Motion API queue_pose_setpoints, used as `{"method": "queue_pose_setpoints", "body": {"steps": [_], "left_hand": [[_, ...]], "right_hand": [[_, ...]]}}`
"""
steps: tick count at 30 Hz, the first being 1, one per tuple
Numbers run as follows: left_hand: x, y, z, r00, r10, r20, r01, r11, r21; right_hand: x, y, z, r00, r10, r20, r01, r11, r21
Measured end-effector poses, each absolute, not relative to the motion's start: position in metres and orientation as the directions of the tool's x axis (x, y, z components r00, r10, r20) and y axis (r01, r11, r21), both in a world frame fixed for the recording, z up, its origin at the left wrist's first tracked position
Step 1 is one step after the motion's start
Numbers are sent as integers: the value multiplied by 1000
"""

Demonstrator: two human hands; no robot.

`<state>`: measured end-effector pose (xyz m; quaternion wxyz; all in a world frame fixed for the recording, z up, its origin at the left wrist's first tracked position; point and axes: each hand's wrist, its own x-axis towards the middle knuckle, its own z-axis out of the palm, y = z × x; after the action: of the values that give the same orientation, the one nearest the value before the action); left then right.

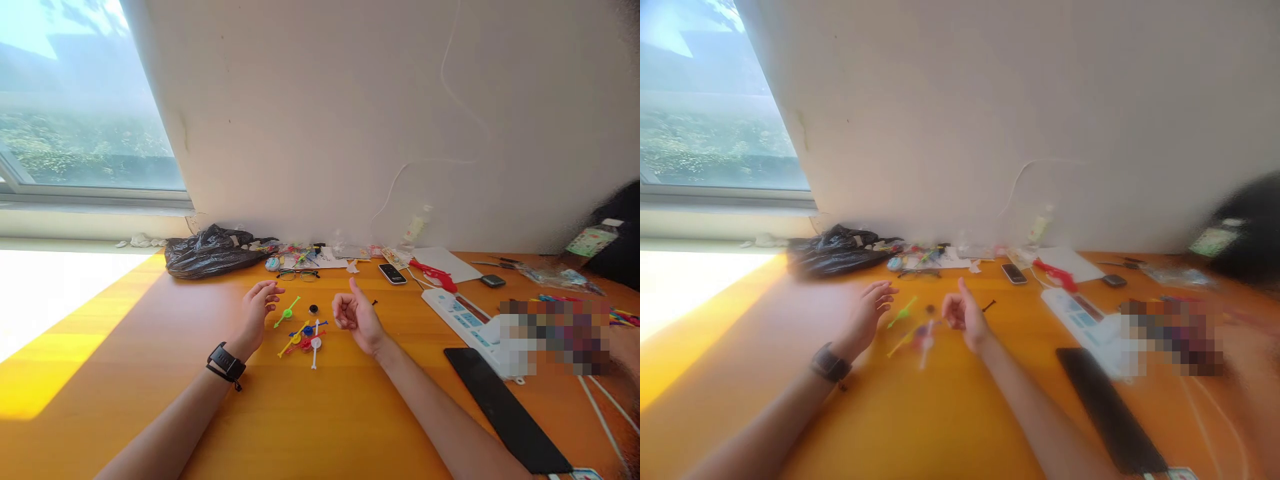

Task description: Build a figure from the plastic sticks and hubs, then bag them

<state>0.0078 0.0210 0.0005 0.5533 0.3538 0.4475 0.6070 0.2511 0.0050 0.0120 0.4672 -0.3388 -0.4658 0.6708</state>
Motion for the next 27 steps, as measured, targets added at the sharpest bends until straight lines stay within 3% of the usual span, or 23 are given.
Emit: {"method": "queue_pose_setpoints", "body": {"steps": [2, 4, 7, 10, 14, 20, 27], "left_hand": [[8, 22, -2, -204, 975, 88, -44, -99, 994], [9, 22, -5, -185, 962, 201, 175, -169, 970], [12, 20, -8, -85, 972, 219, 280, -188, 942], [16, 15, -13, 42, 977, 208, 385, -208, 899], [19, 10, -17, 136, 964, 228, 440, -265, 858], [21, 8, -14, 155, 950, 271, 474, -312, 824], [20, 15, -15, 146, 965, 218, 419, -260, 870]], "right_hand": [[252, 6, 12, -300, 954, -19, -294, -111, -949], [252, 7, 12, -234, 972, -19, -251, -80, -965], [252, 10, 8, -134, 991, -19, -144, -38, -989], [252, 14, 3, -76, 996, 50, 115, 58, -992], [262, 21, 1, -44, 987, 157, 401, 161, -902], [302, 33, -1, 69, 962, 265, 714, 138, -686], [321, 48, -22, -83, 973, 216, 827, 188, -530]]}}
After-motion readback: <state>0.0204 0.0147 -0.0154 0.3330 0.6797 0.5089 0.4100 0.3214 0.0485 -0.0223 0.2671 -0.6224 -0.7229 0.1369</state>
